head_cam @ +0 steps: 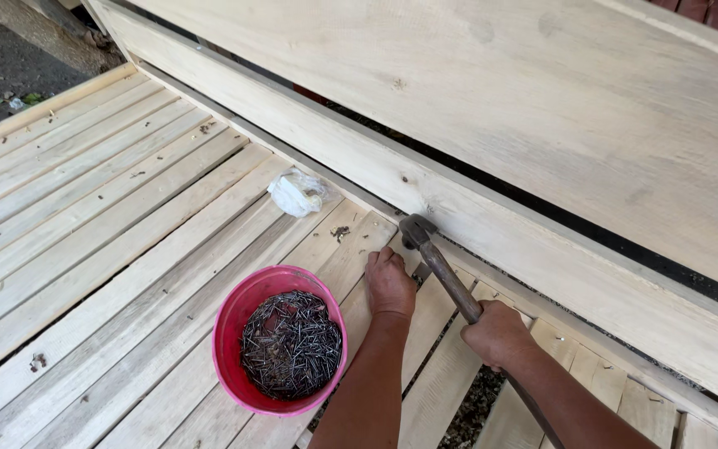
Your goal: The person repeatedly picks nails from a pink container and hammers them into wooden slats of a bench frame. The camera angle shifts to show the side of the bench as the person continues to secure the slats with nails.
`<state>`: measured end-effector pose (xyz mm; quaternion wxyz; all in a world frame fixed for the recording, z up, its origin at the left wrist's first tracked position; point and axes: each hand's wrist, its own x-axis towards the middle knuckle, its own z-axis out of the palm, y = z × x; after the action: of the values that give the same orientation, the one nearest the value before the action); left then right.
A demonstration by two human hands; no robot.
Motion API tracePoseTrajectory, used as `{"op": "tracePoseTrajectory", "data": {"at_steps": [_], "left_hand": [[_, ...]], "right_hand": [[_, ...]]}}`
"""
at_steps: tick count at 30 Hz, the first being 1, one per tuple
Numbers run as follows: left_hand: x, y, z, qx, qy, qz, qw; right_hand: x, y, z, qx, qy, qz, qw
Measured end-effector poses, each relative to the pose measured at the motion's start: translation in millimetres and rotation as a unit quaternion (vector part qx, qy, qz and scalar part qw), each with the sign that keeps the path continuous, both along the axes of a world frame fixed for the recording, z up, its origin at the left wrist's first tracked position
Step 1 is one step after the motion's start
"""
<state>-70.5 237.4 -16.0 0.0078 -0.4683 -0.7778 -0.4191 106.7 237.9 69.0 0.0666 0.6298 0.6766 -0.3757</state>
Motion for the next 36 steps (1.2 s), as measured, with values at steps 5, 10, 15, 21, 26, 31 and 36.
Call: {"op": "tracePoseTrajectory", "data": {"at_steps": [5, 10, 15, 21, 26, 31, 36], "left_hand": [[-1, -1, 8, -0.026, 0.003, -0.003, 1.0], [-2, -3, 16, -0.026, 0.023, 0.009, 0.999], [-3, -9, 38, -0.123, -0.132, 0.014, 0.984], [-60, -93, 65, 0.116, -0.11, 0.086, 0.983], [-110, -126, 55, -0.066, -0.031, 0.2, 0.977], [-111, -124, 40, -0.239, 0.021, 0.131, 0.962], [-101, -126, 44, -0.236, -0.066, 0.135, 0.96]], "right_hand": [[13, -9, -15, -0.035, 0.01, -0.021, 0.999], [46, -37, -35, -0.048, 0.024, -0.063, 0.997], [56, -40, -47, -0.094, 0.034, -0.079, 0.992], [64, -44, -54, -0.077, 0.048, -0.065, 0.994], [61, -43, -50, -0.098, 0.049, -0.089, 0.99], [58, -44, -40, -0.101, 0.038, -0.079, 0.991], [58, -45, -37, -0.094, 0.044, -0.082, 0.991]]}}
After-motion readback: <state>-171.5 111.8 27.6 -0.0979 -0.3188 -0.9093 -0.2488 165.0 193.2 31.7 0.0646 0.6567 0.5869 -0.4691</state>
